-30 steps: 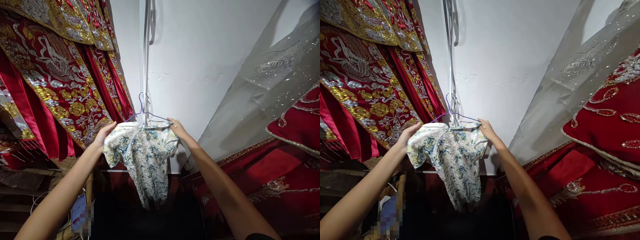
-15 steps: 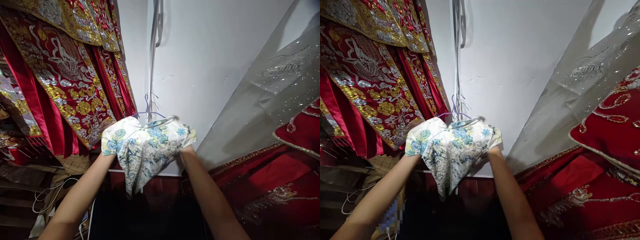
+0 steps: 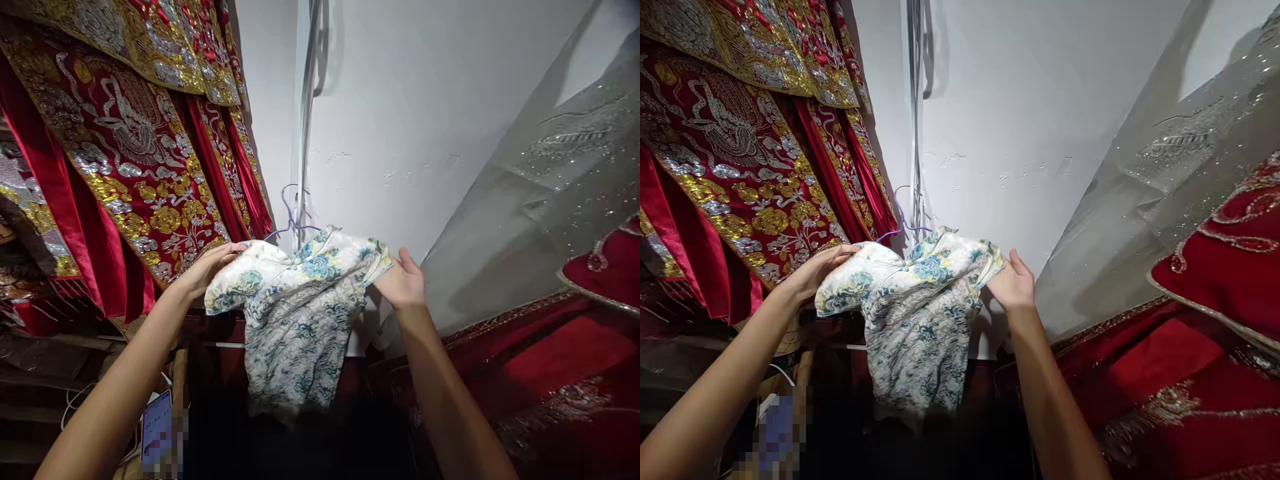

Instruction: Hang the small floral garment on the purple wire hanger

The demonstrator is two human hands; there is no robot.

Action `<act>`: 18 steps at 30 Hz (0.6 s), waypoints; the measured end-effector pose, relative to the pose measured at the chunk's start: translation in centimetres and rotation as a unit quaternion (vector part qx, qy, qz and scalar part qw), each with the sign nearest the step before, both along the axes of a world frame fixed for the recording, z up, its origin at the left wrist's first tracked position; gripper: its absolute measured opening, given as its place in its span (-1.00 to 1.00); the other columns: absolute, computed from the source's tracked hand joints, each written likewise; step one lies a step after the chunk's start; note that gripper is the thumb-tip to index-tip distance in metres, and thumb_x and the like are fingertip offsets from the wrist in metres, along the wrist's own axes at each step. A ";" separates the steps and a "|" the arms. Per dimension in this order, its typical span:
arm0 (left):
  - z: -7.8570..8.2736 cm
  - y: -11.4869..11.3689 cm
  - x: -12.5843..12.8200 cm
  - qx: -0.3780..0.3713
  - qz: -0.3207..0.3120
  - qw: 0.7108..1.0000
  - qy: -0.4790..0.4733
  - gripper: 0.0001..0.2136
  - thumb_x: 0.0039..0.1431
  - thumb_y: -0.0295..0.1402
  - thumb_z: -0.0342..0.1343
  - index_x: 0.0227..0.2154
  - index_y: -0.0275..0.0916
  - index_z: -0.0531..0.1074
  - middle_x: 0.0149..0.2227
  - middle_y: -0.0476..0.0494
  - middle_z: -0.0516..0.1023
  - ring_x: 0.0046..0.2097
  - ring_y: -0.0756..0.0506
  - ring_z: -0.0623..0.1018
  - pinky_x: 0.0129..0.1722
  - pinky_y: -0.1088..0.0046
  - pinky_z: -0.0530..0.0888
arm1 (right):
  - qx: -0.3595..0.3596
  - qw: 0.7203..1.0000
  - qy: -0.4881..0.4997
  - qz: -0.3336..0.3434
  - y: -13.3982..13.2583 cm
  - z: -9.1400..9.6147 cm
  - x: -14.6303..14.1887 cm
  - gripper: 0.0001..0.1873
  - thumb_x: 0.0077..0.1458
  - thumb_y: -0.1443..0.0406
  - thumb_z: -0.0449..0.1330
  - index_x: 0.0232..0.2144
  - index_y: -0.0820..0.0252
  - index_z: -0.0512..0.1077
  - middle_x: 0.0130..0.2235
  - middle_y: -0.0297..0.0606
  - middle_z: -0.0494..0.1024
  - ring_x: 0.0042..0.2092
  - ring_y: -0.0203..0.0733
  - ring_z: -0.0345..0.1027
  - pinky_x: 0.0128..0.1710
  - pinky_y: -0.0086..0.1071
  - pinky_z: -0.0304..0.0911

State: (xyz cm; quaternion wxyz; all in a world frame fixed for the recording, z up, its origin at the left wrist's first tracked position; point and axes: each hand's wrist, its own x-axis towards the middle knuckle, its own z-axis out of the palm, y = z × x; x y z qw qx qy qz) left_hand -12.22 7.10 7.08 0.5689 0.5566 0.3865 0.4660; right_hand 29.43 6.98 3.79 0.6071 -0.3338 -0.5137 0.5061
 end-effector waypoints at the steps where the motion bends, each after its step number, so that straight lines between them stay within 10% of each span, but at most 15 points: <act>1: 0.5 0.1 0.2 0.026 -0.005 0.999 0.040 -0.57 0.10 -0.02 0.23 -0.11 -0.26 0.53 -0.21 -0.21 0.61 -0.22 -0.19 0.58 -0.27 0.37 0.50 | 0.018 0.999 0.022 0.015 -0.5 1.4 -0.2 -0.25 0.19 -0.23 -0.14 0.09 0.13 0.41 0.11 -0.03 0.50 0.20 0.11 0.32 0.16 0.09 0.23; 5: 0.9 0.8 2.0 0.165 0.033 0.970 0.178 -0.68 0.12 -0.06 0.24 -0.33 -0.25 0.53 -0.39 -0.06 0.52 -0.39 -0.04 0.46 -0.41 0.53 0.35 | 0.046 0.994 0.003 0.103 -3.0 5.0 -3.1 -0.14 0.16 -0.30 -0.23 0.04 0.15 0.46 -0.01 -0.04 0.59 0.16 0.11 0.38 0.10 0.04 0.31; 9: -1.6 0.6 4.8 0.235 0.109 0.949 0.180 -0.57 0.24 0.00 0.09 -0.53 -0.27 0.45 -0.58 0.00 0.37 -0.51 0.01 0.32 -0.48 0.51 0.25 | 0.009 0.939 -0.209 0.273 -5.0 3.3 -5.5 -0.21 0.16 -0.27 -0.08 -0.09 0.25 0.55 -0.18 0.01 0.64 -0.02 0.13 0.51 -0.02 0.00 0.40; 14: -2.3 -2.2 10.0 0.283 0.180 0.939 0.079 -0.43 0.32 0.10 -0.14 -0.54 -0.26 0.43 -0.50 -0.07 0.41 -0.43 -0.01 0.39 -0.37 0.47 0.34 | 0.151 0.895 -0.418 0.045 -5.9 -3.7 -8.1 -0.31 0.17 0.12 0.19 0.29 0.19 0.20 0.24 0.00 0.37 0.25 0.07 0.26 0.25 0.02 0.18; 18: -0.9 -5.5 14.8 0.227 0.018 0.971 -0.066 -0.36 0.32 0.17 -0.30 -0.46 -0.26 0.45 -0.45 -0.11 0.45 -0.39 -0.04 0.47 -0.34 0.44 0.42 | 0.291 0.804 -0.506 -0.115 -5.8 -6.8 -10.1 0.04 0.08 0.26 0.23 0.42 0.21 -0.28 0.43 0.05 -0.11 0.43 0.18 -0.26 0.36 0.17 -0.12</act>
